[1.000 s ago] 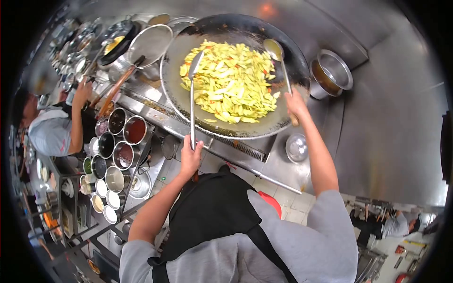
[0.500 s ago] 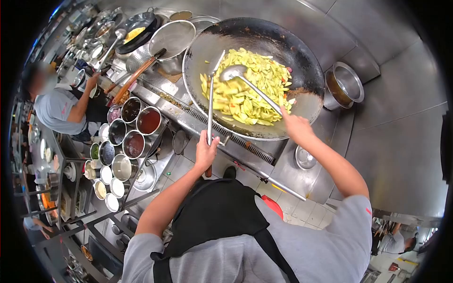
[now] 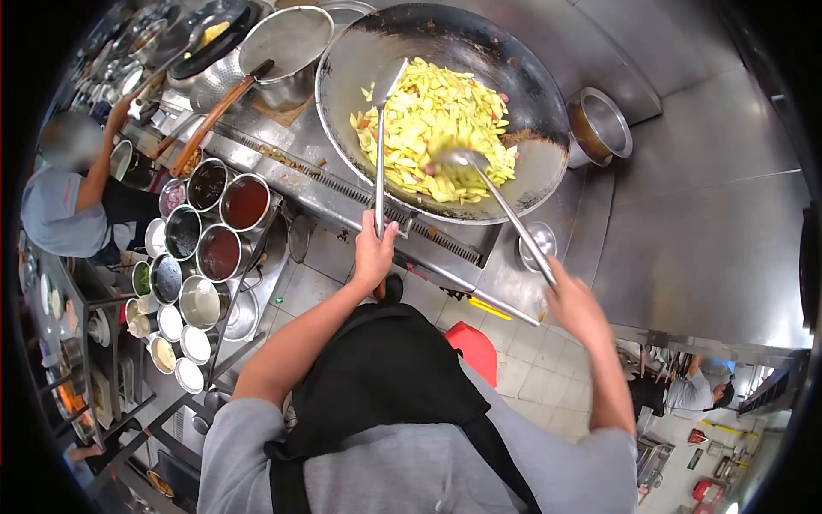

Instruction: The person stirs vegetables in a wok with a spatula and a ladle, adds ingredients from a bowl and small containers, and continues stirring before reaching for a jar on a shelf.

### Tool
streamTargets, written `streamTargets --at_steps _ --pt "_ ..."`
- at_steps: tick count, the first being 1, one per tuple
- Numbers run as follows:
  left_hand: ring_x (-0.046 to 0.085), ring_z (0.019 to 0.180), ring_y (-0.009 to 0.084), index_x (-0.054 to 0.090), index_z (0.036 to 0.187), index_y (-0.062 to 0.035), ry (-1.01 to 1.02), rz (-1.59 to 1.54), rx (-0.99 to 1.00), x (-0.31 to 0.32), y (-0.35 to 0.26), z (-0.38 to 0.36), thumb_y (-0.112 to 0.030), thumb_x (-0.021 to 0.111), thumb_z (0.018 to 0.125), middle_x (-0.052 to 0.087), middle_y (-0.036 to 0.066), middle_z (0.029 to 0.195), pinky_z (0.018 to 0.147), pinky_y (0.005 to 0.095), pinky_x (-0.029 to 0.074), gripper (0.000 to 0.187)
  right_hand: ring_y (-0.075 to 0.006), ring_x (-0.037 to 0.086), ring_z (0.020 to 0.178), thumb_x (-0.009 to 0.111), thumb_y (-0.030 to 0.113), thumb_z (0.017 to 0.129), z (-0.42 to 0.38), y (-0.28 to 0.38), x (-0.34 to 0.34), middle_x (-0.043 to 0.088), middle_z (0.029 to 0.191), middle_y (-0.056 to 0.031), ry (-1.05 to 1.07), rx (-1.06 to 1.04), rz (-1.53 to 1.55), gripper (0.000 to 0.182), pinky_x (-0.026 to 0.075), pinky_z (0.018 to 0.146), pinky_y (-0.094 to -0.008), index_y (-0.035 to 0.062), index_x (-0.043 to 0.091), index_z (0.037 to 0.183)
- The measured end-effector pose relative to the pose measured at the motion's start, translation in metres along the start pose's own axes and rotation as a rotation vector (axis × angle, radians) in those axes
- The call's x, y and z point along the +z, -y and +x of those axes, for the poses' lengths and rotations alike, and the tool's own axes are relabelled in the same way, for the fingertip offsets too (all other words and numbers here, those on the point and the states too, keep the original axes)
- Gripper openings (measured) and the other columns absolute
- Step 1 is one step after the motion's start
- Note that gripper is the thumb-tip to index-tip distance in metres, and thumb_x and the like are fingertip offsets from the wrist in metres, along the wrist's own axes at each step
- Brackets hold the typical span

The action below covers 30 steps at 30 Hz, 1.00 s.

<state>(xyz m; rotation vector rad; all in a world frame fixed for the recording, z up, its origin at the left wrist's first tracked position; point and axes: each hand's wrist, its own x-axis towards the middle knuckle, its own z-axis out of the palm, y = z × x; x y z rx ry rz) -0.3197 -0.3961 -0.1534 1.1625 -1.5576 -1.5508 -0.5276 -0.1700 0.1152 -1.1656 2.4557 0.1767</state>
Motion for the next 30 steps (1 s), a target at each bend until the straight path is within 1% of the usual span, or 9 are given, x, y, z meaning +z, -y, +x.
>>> streamTargets --at_steps 5,11,13,17,21,22,26,27,30 --pt "0.063 0.07 0.0349 0.048 0.11 -0.0037 0.007 0.02 0.068 -0.002 0.001 -0.001 -0.022 0.066 0.099 0.062 0.017 0.08 0.066 0.0444 0.05 0.028 -0.0533 0.064 0.1 0.054 0.017 0.093 0.136 0.045 0.08 0.067 0.102 -0.0365 -0.212 -0.044 0.047 0.05 0.05 0.09 -0.0592 0.0002 0.047 0.14" --pt "0.063 0.074 0.0382 0.047 0.11 -0.0037 0.046 -0.032 0.029 -0.006 -0.002 0.0 -0.022 0.066 0.099 0.062 0.018 0.081 0.069 0.0458 0.049 0.028 -0.0414 0.067 0.102 0.063 0.023 0.094 -0.003 0.009 -0.022 0.071 0.102 -0.0232 -0.173 -0.104 0.08 0.055 0.051 0.09 -0.0492 0.0095 0.05 0.146" --pt "0.062 0.073 0.0395 0.047 0.11 -0.0039 0.033 -0.004 0.048 -0.006 0.0 -0.001 -0.022 0.066 0.099 0.061 0.019 0.08 0.068 0.0467 0.048 0.028 -0.0404 0.067 0.102 0.063 0.021 0.094 -0.058 0.03 -0.07 0.072 0.1 -0.022 0.096 0.155 0.096 0.053 0.051 0.091 -0.0472 0.0093 0.051 0.145" --pt "0.061 0.073 0.0415 0.047 0.11 -0.0042 0.007 0.0 0.099 -0.006 -0.006 -0.002 -0.023 0.065 0.099 0.061 0.019 0.08 0.069 0.0482 0.048 0.028 -0.0437 0.067 0.099 0.059 0.015 0.092 -0.057 0.036 -0.021 0.072 0.096 -0.0217 0.002 -0.004 -0.099 0.056 0.052 0.087 -0.0526 0.0087 0.045 0.146" --pt "0.056 0.051 0.0168 0.048 0.108 -0.0057 -0.005 0.04 0.168 -0.003 0.013 0.004 -0.025 0.065 0.101 0.06 0.008 0.07 0.05 0.0348 0.046 0.027 -0.0503 0.066 0.095 0.051 0.008 0.089 0.082 0.052 0.06 0.068 0.104 -0.0323 -0.092 0.072 -0.02 0.055 0.051 0.083 -0.0597 0.0079 0.045 0.143" --pt "0.063 0.073 0.0391 0.048 0.107 -0.0039 0.034 -0.024 0.079 -0.006 0.001 0.001 -0.023 0.067 0.098 0.064 0.018 0.081 0.069 0.0464 0.049 0.028 -0.0517 0.065 0.095 0.055 0.008 0.087 0.115 0.042 0.076 0.067 0.104 -0.0345 -0.198 0.033 0.04 0.056 0.052 0.082 -0.0586 0.0058 0.046 0.142" --pt "0.064 0.073 0.0386 0.049 0.108 -0.0047 0.055 0.021 0.079 -0.006 0.007 0.003 -0.025 0.066 0.099 0.065 0.019 0.082 0.068 0.0454 0.05 0.028 -0.019 0.058 0.05 0.063 0.018 0.095 0.127 -0.009 0.037 0.06 0.074 -0.0092 0.017 0.122 0.827 0.048 0.049 0.043 -0.0371 0.0048 0.05 0.139" --pt "0.054 0.051 0.0112 0.047 0.106 -0.0071 0.01 0.041 0.219 -0.001 0.024 0.009 -0.028 0.066 0.101 0.056 0.003 0.069 0.046 0.0304 0.043 0.029 -0.0065 0.044 0.044 0.061 0.019 0.098 0.101 -0.012 0.02 0.048 0.069 0.0008 -0.042 0.1 0.878 0.039 0.04 0.035 -0.0286 0.0044 0.053 0.133" --pt "0.053 0.049 0.0116 0.047 0.105 -0.0072 0.031 0.032 0.158 -0.003 0.007 0.003 -0.027 0.065 0.102 0.055 0.004 0.067 0.046 0.0303 0.043 0.027 -0.0099 0.047 0.044 0.058 0.02 0.1 0.089 -0.054 -0.006 0.051 0.07 0.0001 -0.109 0.16 0.812 0.033 0.042 0.037 -0.0295 0.0021 0.053 0.127"
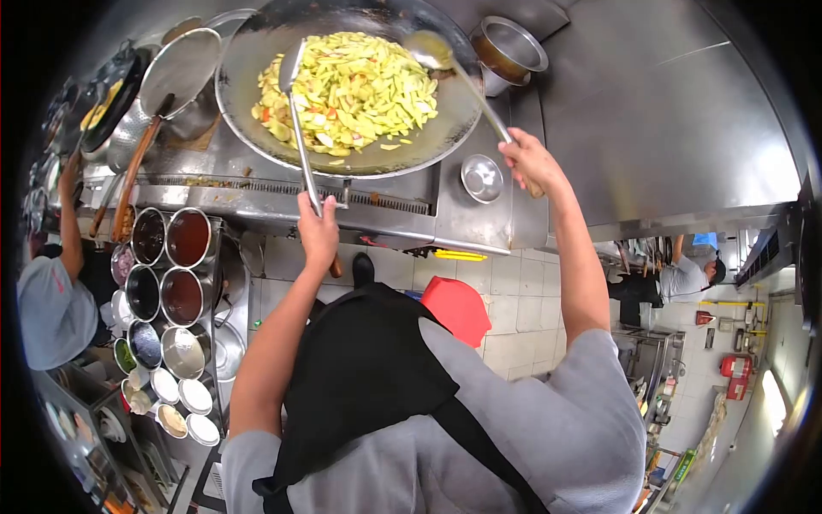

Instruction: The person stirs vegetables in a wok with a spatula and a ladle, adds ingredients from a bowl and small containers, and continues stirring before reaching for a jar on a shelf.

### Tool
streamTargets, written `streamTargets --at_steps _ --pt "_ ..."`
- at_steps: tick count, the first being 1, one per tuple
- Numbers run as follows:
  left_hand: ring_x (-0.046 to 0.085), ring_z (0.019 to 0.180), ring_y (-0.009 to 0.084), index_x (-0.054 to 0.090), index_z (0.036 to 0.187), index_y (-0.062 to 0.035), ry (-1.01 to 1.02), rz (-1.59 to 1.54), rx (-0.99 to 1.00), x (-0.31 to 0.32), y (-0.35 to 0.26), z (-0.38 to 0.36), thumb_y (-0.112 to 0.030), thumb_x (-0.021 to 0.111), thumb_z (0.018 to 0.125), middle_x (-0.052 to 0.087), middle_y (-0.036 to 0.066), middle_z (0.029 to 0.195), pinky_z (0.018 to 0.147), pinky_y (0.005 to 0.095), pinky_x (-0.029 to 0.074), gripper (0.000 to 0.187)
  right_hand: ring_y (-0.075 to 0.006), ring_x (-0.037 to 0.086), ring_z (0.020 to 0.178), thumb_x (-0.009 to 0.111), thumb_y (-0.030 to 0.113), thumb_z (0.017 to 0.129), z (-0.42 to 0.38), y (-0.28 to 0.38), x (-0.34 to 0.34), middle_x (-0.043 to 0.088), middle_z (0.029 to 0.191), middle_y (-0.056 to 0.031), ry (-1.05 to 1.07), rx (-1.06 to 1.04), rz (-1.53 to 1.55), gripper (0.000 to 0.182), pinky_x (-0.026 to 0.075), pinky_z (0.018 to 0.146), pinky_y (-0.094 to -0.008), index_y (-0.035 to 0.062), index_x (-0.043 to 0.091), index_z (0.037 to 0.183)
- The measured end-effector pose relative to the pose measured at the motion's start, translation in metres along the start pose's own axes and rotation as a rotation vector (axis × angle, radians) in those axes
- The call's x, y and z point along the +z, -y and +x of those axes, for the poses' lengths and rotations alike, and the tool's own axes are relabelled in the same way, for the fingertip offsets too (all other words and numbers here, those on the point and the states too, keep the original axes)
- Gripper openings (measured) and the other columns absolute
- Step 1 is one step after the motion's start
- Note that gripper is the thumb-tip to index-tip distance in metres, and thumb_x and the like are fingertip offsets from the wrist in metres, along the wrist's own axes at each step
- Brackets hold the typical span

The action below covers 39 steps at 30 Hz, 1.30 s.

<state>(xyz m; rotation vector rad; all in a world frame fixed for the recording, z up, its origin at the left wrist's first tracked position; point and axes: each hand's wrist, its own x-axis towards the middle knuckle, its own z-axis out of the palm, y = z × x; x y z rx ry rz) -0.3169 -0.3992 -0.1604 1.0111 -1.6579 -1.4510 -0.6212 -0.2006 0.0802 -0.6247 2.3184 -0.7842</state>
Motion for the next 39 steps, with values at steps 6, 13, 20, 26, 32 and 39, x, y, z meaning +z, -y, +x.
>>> streamTargets --at_steps 6,13,20,26,32,39 --pt "0.052 0.049 0.0115 0.046 0.104 -0.0065 0.006 -0.001 -0.043 0.001 -0.011 -0.003 -0.026 0.064 0.102 0.053 0.003 0.068 0.045 0.0305 0.042 0.026 -0.0202 0.052 0.045 0.051 0.019 0.1 0.067 -0.015 0.113 0.053 0.073 -0.0093 0.051 0.147 0.292 0.034 0.049 0.039 -0.0376 0.0027 0.038 0.128" --pt "0.066 0.06 0.0287 0.049 0.114 -0.0051 0.083 0.188 -0.203 -0.01 -0.038 0.003 -0.021 0.065 0.1 0.063 0.015 0.072 0.058 0.0429 0.05 0.027 -0.0087 0.042 0.041 0.059 0.024 0.1 0.036 -0.016 0.022 0.047 0.065 0.0023 0.234 -0.004 0.252 0.041 0.035 0.031 -0.0297 0.0068 0.047 0.135" --pt "0.065 0.094 0.052 0.039 0.139 -0.0036 0.266 0.799 0.097 -0.024 -0.109 0.015 -0.011 0.062 0.095 0.063 0.031 0.107 0.083 0.0566 0.052 0.05 -0.0186 0.052 0.046 0.052 0.02 0.097 0.18 -0.019 0.098 0.05 0.066 -0.0063 0.072 -0.086 0.27 0.031 0.046 0.039 -0.0388 0.0026 0.042 0.122" --pt "0.062 0.107 0.0462 0.048 0.135 -0.0054 0.456 1.01 0.078 -0.034 -0.143 0.02 -0.011 0.069 0.089 0.058 0.025 0.116 0.091 0.0527 0.052 0.051 -0.016 0.049 0.041 0.055 0.016 0.096 0.109 -0.026 0.081 0.052 0.065 -0.0043 0.199 -0.152 0.198 0.034 0.042 0.035 -0.0362 0.0018 0.047 0.125" --pt "0.064 0.092 0.0255 0.064 0.12 -0.0008 0.714 -0.067 0.555 -0.031 -0.27 -0.021 -0.005 0.066 0.092 0.061 0.016 0.106 0.082 0.0353 0.052 0.028 -0.0132 0.047 0.039 0.057 0.018 0.096 0.105 -0.009 0.025 0.052 0.062 -0.0026 0.056 -0.186 0.148 0.042 0.039 0.033 -0.0329 -0.0008 0.048 0.132" --pt "0.064 0.084 0.0252 0.068 0.1 -0.003 1.207 -1.356 0.178 -0.051 -0.37 -0.079 -0.009 0.067 0.092 0.066 0.013 0.091 0.074 0.0388 0.051 0.01 -0.0206 0.053 0.045 0.052 0.017 0.094 0.197 0.047 0.15 0.052 0.062 -0.0094 0.15 -0.208 0.291 0.02 0.046 0.04 -0.0408 0.0026 0.049 0.108"
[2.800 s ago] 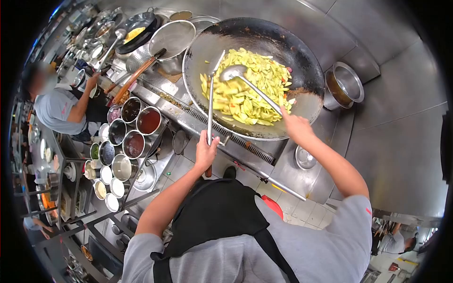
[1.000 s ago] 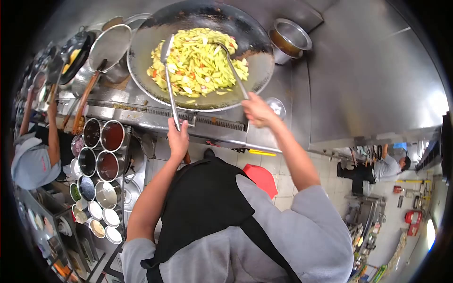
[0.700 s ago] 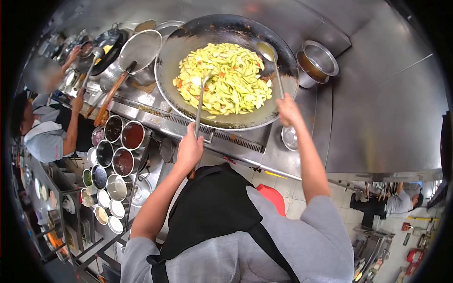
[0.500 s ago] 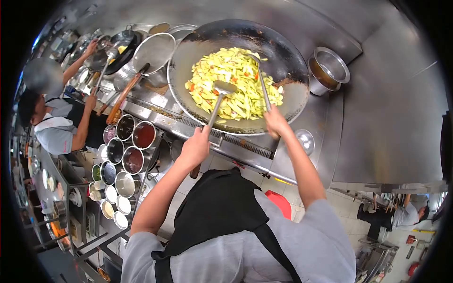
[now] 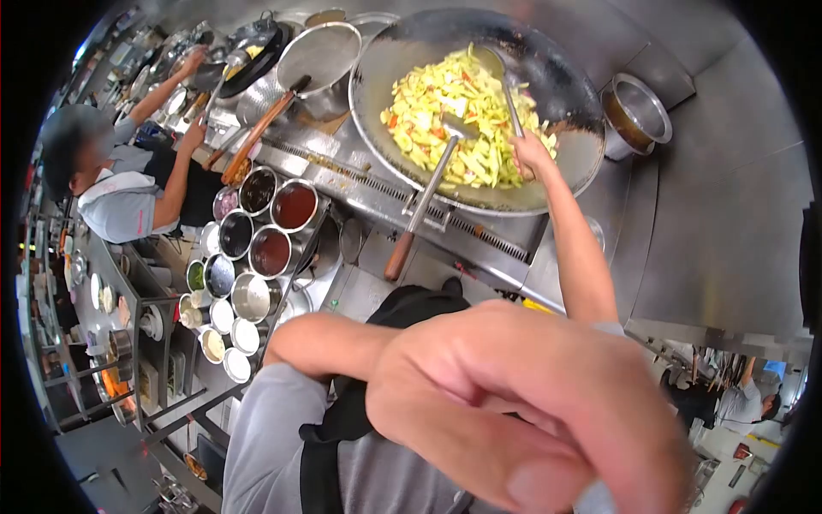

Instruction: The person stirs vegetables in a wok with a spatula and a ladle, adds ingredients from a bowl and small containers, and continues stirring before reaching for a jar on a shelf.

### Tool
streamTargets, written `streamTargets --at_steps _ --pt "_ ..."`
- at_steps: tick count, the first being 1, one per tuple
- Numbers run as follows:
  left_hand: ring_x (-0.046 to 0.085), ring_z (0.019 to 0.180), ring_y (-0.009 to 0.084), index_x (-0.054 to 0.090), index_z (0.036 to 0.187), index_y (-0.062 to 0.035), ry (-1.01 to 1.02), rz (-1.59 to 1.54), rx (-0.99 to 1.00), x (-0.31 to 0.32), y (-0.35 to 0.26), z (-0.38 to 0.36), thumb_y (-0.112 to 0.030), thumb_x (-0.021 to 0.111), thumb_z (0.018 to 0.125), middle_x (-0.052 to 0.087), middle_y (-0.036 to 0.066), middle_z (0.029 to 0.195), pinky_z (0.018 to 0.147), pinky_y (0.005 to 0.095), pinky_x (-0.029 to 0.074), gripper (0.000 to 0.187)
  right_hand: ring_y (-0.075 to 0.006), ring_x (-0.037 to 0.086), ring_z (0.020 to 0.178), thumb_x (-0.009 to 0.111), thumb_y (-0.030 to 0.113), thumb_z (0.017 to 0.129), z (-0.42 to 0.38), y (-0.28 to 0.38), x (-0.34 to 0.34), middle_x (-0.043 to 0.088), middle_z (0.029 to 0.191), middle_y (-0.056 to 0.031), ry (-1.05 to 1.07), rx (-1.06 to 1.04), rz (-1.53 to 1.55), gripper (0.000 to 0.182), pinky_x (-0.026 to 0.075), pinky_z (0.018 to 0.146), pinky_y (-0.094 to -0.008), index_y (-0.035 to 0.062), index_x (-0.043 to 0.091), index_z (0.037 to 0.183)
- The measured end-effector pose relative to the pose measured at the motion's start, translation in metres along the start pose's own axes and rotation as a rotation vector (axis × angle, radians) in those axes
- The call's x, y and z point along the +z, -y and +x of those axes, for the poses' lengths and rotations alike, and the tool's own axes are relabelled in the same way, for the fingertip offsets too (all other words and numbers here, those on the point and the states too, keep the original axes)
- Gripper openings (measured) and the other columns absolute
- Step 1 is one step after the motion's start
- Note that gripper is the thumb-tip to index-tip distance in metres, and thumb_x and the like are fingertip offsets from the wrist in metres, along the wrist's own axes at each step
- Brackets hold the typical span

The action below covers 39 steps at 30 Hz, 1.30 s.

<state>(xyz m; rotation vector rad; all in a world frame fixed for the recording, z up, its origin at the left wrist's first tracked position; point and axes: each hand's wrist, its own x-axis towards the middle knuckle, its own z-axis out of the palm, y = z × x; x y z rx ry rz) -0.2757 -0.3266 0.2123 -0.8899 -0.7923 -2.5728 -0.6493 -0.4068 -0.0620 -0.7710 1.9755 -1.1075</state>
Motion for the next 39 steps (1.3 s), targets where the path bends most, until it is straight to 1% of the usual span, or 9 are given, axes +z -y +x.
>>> streamTargets --at_steps 5,10,13,15,19,22,27,30,39 --pt "0.064 0.088 0.0278 0.068 0.1 -0.0035 0.139 0.028 0.044 0.007 -0.012 -0.013 -0.007 0.065 0.091 0.066 0.011 0.09 0.078 0.0397 0.052 0.011 -0.0161 0.047 0.044 0.054 0.021 0.096 -0.041 -0.022 -0.007 0.051 0.069 -0.0053 0.057 -0.105 -0.42 0.047 0.04 0.038 -0.0371 0.0058 0.042 0.139" --pt "0.064 0.091 0.0304 0.069 0.1 -0.004 0.157 0.308 0.037 -0.012 -0.035 -0.035 -0.006 0.063 0.089 0.067 0.01 0.09 0.081 0.0407 0.052 0.013 -0.0138 0.047 0.046 0.056 0.018 0.096 -0.163 0.03 -0.065 0.054 0.071 -0.0031 0.03 -0.02 -0.449 0.046 0.039 0.041 -0.0322 0.0032 0.049 0.139" --pt "0.064 0.093 0.0319 0.069 0.101 -0.0043 -0.199 1.219 -0.019 -0.076 -0.033 -0.069 -0.005 0.061 0.088 0.067 0.009 0.089 0.083 0.0413 0.053 0.015 -0.0126 0.044 0.045 0.057 0.018 0.096 -0.182 0.054 -0.078 0.051 0.066 0.0001 -0.032 -0.011 -0.393 0.044 0.037 0.04 -0.0319 0.0029 0.052 0.138" --pt "0.055 0.117 0.0361 0.055 0.129 -0.0066 -0.67 2.041 -0.215 -0.141 0.002 -0.113 -0.012 0.07 0.085 0.062 0.016 0.115 0.103 0.0459 0.041 0.047 -0.0123 0.044 0.044 0.058 0.019 0.096 -0.168 0.057 -0.071 0.051 0.066 -0.0003 -0.104 -0.068 -0.39 0.045 0.037 0.04 -0.0324 0.0032 0.052 0.138" --pt "0.064 0.098 0.0422 0.045 0.136 0.0013 -0.965 1.602 -0.812 -0.233 0.033 -0.184 -0.019 0.071 0.089 0.066 0.019 0.098 0.089 0.0439 0.052 0.057 -0.0158 0.048 0.045 0.062 0.026 0.094 -0.023 0.033 -0.029 0.054 0.067 -0.0049 -0.167 -0.035 -0.316 0.039 0.041 0.041 -0.0363 0.0045 0.056 0.127" --pt "0.067 0.093 0.0422 0.045 0.132 0.0008 -0.873 1.653 -0.703 -0.212 -0.005 -0.198 -0.021 0.069 0.091 0.066 0.022 0.095 0.084 0.0461 0.052 0.052 -0.0296 0.064 0.056 0.062 0.022 0.089 0.062 0.012 0.023 0.065 0.072 -0.0174 -0.062 -0.065 -0.369 0.031 0.052 0.054 -0.0452 -0.0009 0.058 0.11" --pt "0.061 0.074 0.0175 0.049 0.126 -0.0025 -1.014 1.232 -0.771 -0.083 -0.078 -0.236 -0.015 0.068 0.096 0.06 0.006 0.087 0.067 0.0362 0.051 0.038 -0.0415 0.068 0.078 0.058 0.014 0.09 -0.002 0.01 0.016 0.067 0.085 -0.0256 -0.028 -0.413 -0.757 0.033 0.053 0.071 -0.052 0.0052 0.054 0.123" --pt "0.039 0.052 0.0029 0.047 0.127 -0.008 -1.081 0.942 -0.695 -0.069 -0.086 -0.238 -0.016 0.067 0.1 0.044 -0.004 0.076 0.046 0.0228 0.031 0.035 -0.0478 0.067 0.087 0.059 0.016 0.093 -0.101 0.016 0.019 0.069 0.092 -0.0287 -0.078 -0.283 -0.986 0.042 0.053 0.079 -0.0565 0.0097 0.05 0.133" --pt "0.046 0.052 0.0044 0.048 0.096 -0.0098 -0.991 0.91 -0.423 -0.155 -0.052 -0.204 -0.015 0.065 0.1 0.046 -0.004 0.067 0.047 0.0223 0.035 0.018 -0.0487 0.067 0.088 0.061 0.021 0.096 -0.328 0.116 -0.038 0.07 0.096 -0.0271 -0.084 0.017 -1.003 0.056 0.052 0.084 -0.0552 0.0133 0.045 0.148"
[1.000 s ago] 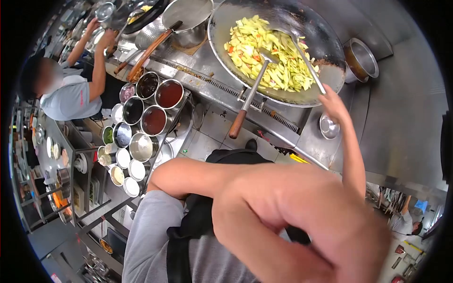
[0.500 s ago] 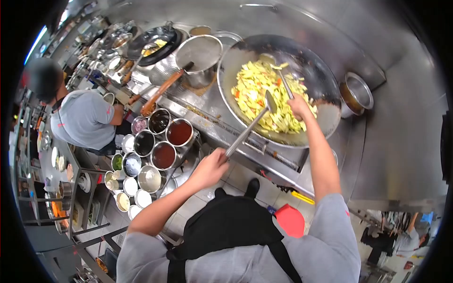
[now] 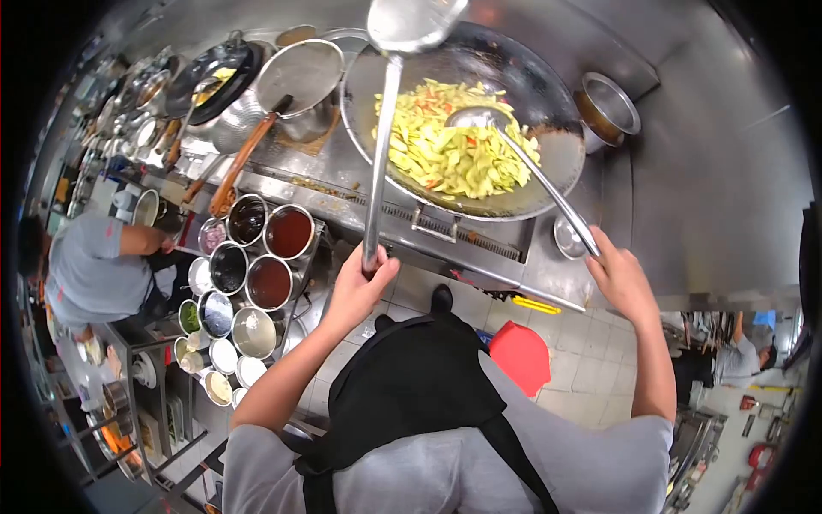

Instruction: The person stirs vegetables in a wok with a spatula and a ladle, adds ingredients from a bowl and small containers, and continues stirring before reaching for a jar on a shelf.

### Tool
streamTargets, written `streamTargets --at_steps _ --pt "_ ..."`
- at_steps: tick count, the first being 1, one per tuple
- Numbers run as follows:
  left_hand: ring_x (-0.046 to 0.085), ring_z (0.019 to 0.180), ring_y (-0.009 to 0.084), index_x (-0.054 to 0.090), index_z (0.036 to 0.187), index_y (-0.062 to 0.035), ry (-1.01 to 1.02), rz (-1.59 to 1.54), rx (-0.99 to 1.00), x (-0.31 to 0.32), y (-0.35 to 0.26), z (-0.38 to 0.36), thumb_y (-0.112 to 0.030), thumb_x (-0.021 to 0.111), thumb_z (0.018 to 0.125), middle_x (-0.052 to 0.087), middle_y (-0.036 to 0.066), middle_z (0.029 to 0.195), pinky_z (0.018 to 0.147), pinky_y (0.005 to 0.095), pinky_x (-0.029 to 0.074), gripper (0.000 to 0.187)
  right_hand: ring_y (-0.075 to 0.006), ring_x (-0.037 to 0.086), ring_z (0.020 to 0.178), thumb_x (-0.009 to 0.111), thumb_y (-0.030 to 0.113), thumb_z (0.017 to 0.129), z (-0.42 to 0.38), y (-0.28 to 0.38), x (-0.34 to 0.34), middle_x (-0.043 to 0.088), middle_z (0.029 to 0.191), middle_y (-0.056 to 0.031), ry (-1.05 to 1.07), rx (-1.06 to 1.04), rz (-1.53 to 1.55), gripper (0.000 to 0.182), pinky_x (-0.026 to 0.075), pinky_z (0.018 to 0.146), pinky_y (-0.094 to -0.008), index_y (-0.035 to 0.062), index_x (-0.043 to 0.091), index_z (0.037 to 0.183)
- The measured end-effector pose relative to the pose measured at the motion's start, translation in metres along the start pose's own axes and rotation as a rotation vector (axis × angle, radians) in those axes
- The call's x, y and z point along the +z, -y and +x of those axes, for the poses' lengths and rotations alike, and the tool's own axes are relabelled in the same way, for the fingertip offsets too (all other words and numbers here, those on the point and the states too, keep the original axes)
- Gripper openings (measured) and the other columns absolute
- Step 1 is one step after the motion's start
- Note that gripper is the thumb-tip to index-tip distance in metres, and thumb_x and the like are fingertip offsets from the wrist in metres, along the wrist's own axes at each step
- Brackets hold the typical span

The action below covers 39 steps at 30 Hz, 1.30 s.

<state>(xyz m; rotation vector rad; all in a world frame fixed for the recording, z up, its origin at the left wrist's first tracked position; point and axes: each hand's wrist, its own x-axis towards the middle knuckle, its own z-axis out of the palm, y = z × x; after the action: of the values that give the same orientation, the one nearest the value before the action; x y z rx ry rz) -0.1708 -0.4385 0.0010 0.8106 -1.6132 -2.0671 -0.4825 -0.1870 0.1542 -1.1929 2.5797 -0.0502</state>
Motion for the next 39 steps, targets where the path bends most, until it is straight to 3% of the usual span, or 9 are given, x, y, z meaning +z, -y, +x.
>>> streamTargets --at_steps 4,7,10,14,21,27,30,36,39 --pt "0.046 0.051 0.0056 0.049 0.092 -0.0086 -0.155 0.016 0.013 0.042 0.002 0.025 -0.02 0.064 0.101 0.046 -0.003 0.063 0.046 0.0253 0.037 0.021 -0.048 0.067 0.088 0.057 0.019 0.096 -0.036 -0.009 0.021 0.07 0.1 -0.0266 0.102 -0.031 -0.169 0.058 0.052 0.086 -0.0542 0.008 0.041 0.151" --pt "0.043 0.042 0.0055 0.048 0.091 -0.0083 -0.205 0.076 0.115 0.069 0.032 0.046 -0.024 0.063 0.103 0.044 -0.004 0.062 0.038 0.0254 0.034 0.025 -0.0488 0.067 0.094 0.044 0.009 0.094 0.034 0.004 0.099 0.068 0.102 -0.0306 0.151 0.061 -0.09 0.052 0.05 0.086 -0.0571 0.002 0.04 0.146" --pt "0.043 0.045 0.0061 0.05 0.091 -0.007 -0.23 0.078 0.146 0.093 0.05 0.051 -0.026 0.064 0.103 0.045 -0.003 0.063 0.041 0.026 0.035 0.026 -0.0511 0.067 0.094 0.045 0.011 0.095 0.111 0.002 0.161 0.068 0.094 -0.0347 -0.043 0.013 -0.064 0.037 0.053 0.084 -0.0569 -0.001 0.049 0.13" --pt "0.05 0.064 0.017 0.056 0.092 -0.0023 -0.249 0.152 0.098 0.099 0.042 0.043 -0.028 0.067 0.099 0.057 0.008 0.07 0.064 0.0344 0.046 0.029 -0.0454 0.068 0.099 0.052 0.023 0.098 0.098 -0.014 0.117 0.069 0.101 -0.0298 -0.032 0.037 -0.003 0.041 0.052 0.088 -0.0565 0.0024 0.051 0.134" --pt "0.052 0.07 0.0248 0.06 0.098 -0.0012 -0.335 0.408 0.318 0.074 0.053 0.058 -0.012 0.074 0.089 0.054 0.009 0.078 0.072 0.0367 0.047 0.02 -0.045 0.065 0.103 0.057 0.026 0.099 -0.037 -0.015 -0.013 0.069 0.106 -0.0249 0.295 0.04 0.144 0.048 0.05 0.088 -0.0533 0.0101 0.048 0.144" --pt "0.059 0.076 0.0292 0.064 0.103 -0.0032 -0.326 0.486 0.344 0.062 0.105 0.115 -0.013 0.071 0.09 0.059 0.011 0.083 0.075 0.0406 0.048 0.018 -0.0455 0.066 0.103 0.057 0.026 0.098 0.102 0.014 0.135 0.068 0.109 -0.0302 0.069 0.015 0.009 0.051 0.051 0.089 -0.0554 0.0075 0.045 0.144" --pt "0.061 0.078 0.0322 0.064 0.099 -0.0058 -0.326 0.534 0.27 0.065 0.104 0.12 -0.016 0.071 0.09 0.061 0.012 0.08 0.075 0.0429 0.048 0.015 -0.0456 0.067 0.101 0.058 0.028 0.098 0.109 0.025 0.118 0.07 0.108 -0.0275 0.055 0.066 -0.048 0.05 0.053 0.088 -0.0549 0.0093 0.047 0.143" --pt "0.06 0.087 0.042 0.056 0.092 -0.0045 -0.366 0.664 0.277 0.066 0.121 0.128 -0.017 0.067 0.092 0.062 0.017 0.082 0.076 0.0522 0.045 0.017 -0.0444 0.069 0.094 0.063 0.027 0.097 -0.001 -0.028 0.009 0.072 0.102 -0.0214 0.141 0.08 -0.06 0.051 0.053 0.082 -0.0515 0.0121 0.051 0.144" --pt "0.058 0.088 0.043 0.054 0.093 -0.0036 -0.377 0.672 0.318 0.065 0.125 0.131 -0.018 0.066 0.093 0.06 0.019 0.082 0.077 0.0538 0.044 0.019 -0.0386 0.07 0.083 0.064 0.027 0.097 0.005 -0.038 0.079 0.072 0.095 -0.0184 0.043 0.032 -0.089 0.047 0.054 0.076 -0.047 0.0116 0.056 0.14"
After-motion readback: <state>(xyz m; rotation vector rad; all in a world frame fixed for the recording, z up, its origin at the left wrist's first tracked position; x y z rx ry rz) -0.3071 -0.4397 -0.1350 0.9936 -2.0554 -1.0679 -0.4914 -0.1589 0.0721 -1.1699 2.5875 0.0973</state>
